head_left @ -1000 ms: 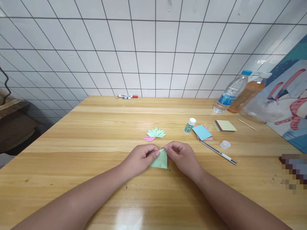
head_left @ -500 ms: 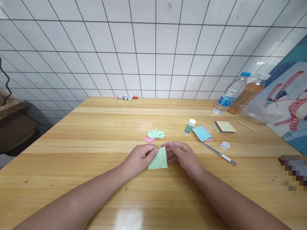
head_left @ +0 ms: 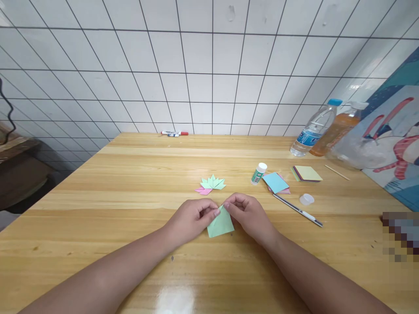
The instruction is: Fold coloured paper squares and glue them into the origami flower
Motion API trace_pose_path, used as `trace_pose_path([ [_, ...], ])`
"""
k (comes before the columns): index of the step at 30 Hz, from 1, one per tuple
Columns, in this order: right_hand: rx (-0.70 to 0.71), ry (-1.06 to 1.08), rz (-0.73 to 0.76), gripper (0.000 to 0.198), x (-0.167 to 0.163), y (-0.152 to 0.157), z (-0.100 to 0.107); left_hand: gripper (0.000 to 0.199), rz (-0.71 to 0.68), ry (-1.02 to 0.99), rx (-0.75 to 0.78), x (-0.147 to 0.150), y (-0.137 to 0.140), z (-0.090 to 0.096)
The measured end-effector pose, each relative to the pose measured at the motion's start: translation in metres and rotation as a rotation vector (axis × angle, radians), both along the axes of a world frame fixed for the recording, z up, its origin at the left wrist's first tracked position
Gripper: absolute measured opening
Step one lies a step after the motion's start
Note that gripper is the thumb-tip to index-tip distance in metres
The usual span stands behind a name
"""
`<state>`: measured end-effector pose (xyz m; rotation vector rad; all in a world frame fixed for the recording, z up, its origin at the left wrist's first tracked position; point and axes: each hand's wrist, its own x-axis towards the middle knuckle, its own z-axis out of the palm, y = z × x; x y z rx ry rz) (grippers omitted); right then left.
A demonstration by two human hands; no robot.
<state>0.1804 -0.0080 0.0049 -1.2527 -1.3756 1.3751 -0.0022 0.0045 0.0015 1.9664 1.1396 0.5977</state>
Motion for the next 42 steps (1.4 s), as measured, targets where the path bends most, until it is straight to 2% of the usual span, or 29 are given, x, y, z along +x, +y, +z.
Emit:
trace_pose_path([
  [9, -0.010, -0.026, 0.027, 0.019, 0.0002, 0.0024, -0.0024, 0.021, -0.005, -0.020, -0.048, 0.0008, -0.0011, -0.0011],
  [13, -0.015, -0.010, 0.028, 0.020, 0.0017, 0.0024, -0.0024, 0.021, 0.031, -0.048, -0.049, 0.0001, -0.0003, -0.0018],
  [18, 0.018, -0.049, 0.010, 0.019, -0.0006, 0.0017, -0.0032, 0.032, 0.019, -0.133, -0.048, 0.0009, 0.0021, 0.0021],
  [22, 0.035, -0.063, 0.006, 0.020, -0.0026, 0.0024, -0.0049, 0.028, 0.029, -0.178, -0.113, 0.0024, 0.0038, 0.0036],
  [30, 0.009, -0.084, 0.021, 0.021, -0.0029, -0.0008, -0.0007, 0.028, 0.083, -0.153, -0.114, 0.0024, 0.0038, 0.0020],
  [42, 0.005, -0.081, 0.018, 0.020, -0.0049, 0.0003, 0.0010, 0.027, 0.066, -0.145, -0.122, 0.0016, 0.0045, -0.0017],
])
